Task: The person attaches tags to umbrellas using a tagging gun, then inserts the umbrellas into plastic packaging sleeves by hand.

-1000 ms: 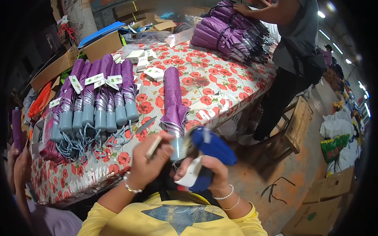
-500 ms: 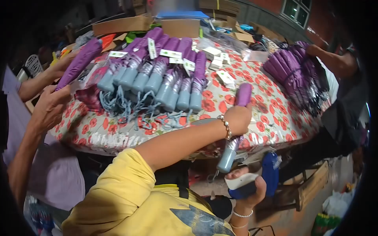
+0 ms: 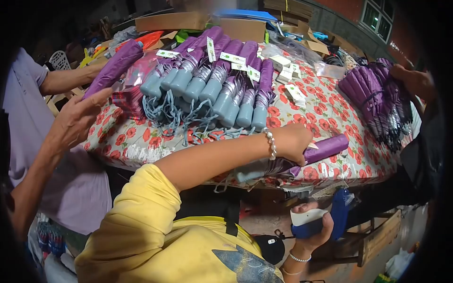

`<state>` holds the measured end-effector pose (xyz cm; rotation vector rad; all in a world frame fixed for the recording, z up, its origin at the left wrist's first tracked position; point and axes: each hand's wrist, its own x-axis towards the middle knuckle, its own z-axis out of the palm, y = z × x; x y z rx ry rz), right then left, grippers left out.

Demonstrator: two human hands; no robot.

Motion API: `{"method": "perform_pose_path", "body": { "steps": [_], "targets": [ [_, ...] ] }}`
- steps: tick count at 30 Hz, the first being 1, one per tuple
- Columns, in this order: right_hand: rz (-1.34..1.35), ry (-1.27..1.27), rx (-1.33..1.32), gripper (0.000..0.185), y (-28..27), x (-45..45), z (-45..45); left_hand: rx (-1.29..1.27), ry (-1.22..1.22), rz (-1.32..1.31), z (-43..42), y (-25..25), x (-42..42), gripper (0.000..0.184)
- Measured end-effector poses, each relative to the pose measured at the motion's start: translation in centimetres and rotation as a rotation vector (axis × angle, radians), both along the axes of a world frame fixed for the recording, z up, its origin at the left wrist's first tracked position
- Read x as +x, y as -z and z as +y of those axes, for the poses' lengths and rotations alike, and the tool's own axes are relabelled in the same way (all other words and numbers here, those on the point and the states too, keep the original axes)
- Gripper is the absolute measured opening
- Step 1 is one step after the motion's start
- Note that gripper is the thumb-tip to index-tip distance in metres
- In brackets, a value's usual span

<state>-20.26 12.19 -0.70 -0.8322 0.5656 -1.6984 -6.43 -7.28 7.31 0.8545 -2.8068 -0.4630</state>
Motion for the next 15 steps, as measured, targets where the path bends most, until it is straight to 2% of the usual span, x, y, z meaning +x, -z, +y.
{"method": "perform_pose_path", "body": {
  "steps": [1,4,5,8,9,11,15],
  "targets": [
    [-0.016,0.007,0.007,0.044,0.1,0.1,-0.1,-0.067,-0.034,0.086,0.7,0.1,0.2,0.038],
    [0.001,0.027,0.03,0.04,-0.1,0.3,-0.1,-0.157,-0.171,0.085,2.5,0.3,-0.5,0.027],
    [0.004,0.058,0.047,0.037,-0.5,0.8,-0.1,-0.266,-0.14,0.095,2.5,2.3,-0.9,0.023],
    [-0.021,0.026,0.035,0.039,0.4,0.4,-0.3,-0.279,-0.271,0.142,4.2,3.5,0.0,0.023],
    [-0.037,0.0,0.014,0.042,0.8,0.1,-0.5,-0.185,-0.274,0.203,4.7,2.9,0.8,0.024],
    [-0.049,0.002,0.026,0.042,1.0,0.1,-0.7,-0.158,-0.342,0.353,5.2,3.2,0.7,0.023],
    [-0.063,-0.023,0.035,0.041,1.4,0.3,-1.0,-0.215,-0.345,0.413,4.7,4.0,1.1,0.019]
  ]
}}
